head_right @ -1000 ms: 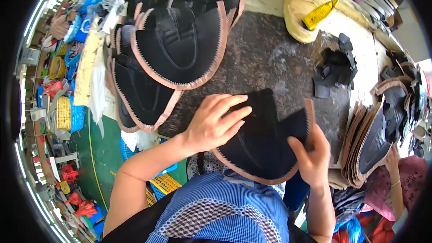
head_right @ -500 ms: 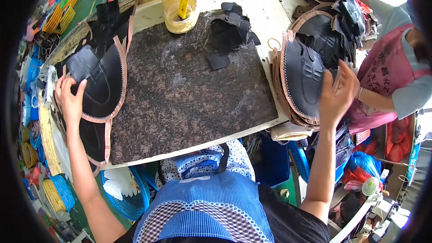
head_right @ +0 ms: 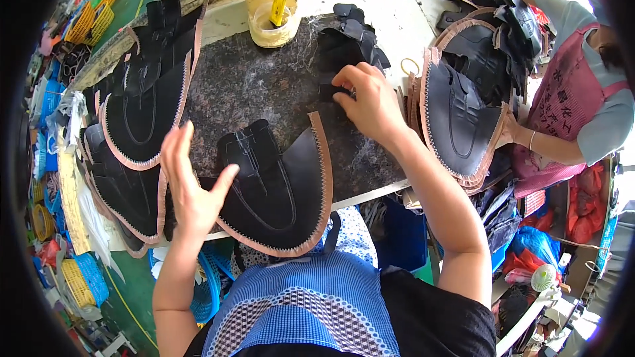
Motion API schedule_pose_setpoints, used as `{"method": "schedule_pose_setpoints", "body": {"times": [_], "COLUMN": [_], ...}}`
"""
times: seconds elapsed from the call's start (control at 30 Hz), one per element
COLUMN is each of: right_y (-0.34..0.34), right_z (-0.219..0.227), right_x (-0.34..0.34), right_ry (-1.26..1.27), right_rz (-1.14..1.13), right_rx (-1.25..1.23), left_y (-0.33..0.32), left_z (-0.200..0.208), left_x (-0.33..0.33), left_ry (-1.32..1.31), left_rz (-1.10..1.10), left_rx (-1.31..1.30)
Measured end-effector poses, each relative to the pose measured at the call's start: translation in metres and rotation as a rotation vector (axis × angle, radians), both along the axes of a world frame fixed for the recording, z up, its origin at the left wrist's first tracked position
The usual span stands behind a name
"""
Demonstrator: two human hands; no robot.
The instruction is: Manually attaching small leather components to shoe uppers on a workbench.
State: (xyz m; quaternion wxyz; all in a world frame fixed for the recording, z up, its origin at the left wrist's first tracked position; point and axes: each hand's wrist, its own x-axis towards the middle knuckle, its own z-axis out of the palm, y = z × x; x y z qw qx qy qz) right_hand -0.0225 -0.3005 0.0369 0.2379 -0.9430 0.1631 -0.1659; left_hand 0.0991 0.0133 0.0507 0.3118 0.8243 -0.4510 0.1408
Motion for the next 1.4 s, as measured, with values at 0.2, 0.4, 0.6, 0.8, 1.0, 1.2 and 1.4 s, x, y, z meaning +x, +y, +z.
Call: {"method": "schedule_pose_setpoints", "body": {"times": [0.2,0.4,0.6,0.8,1.0,1.2,1.4], "right_y": [0.015,0.042,0.005,0.073,0.098,0.109,0.136], "right_z": [0.026,0.052,0.021,0.064,0.046,0.036,0.001], "right_x": [-0.008,-0.018,-0.014,0.001,-0.014,0.017,0.008], "right_ry": [-0.088,-0.011,-0.185,-0.090,0.321,0.246,0.142], "right_rz": [0.120,0.263,-0.147,0.195,0.236,-0.023,0.036], "right_rx": [0.364,1.159,0.680,0.309,1.050,1.135,0.662], "left_y": [-0.070,-0.099,-0.053,-0.016,0.018,0.028,0.021], "left_z": [0.017,0.026,0.025,0.030,0.014,-0.028,-0.041], "left_x": [0.027,0.035,0.038,0.016,0.002,-0.029,-0.021], "left_ry": [0.023,0.402,1.400,1.414,0.405,0.224,0.161], "left_rz": [-0.435,-0.783,-0.377,-0.311,-0.369,-0.249,-0.250], "left_rx": [-0.057,-0.165,-0.135,0.099,0.076,0.110,0.056]}}
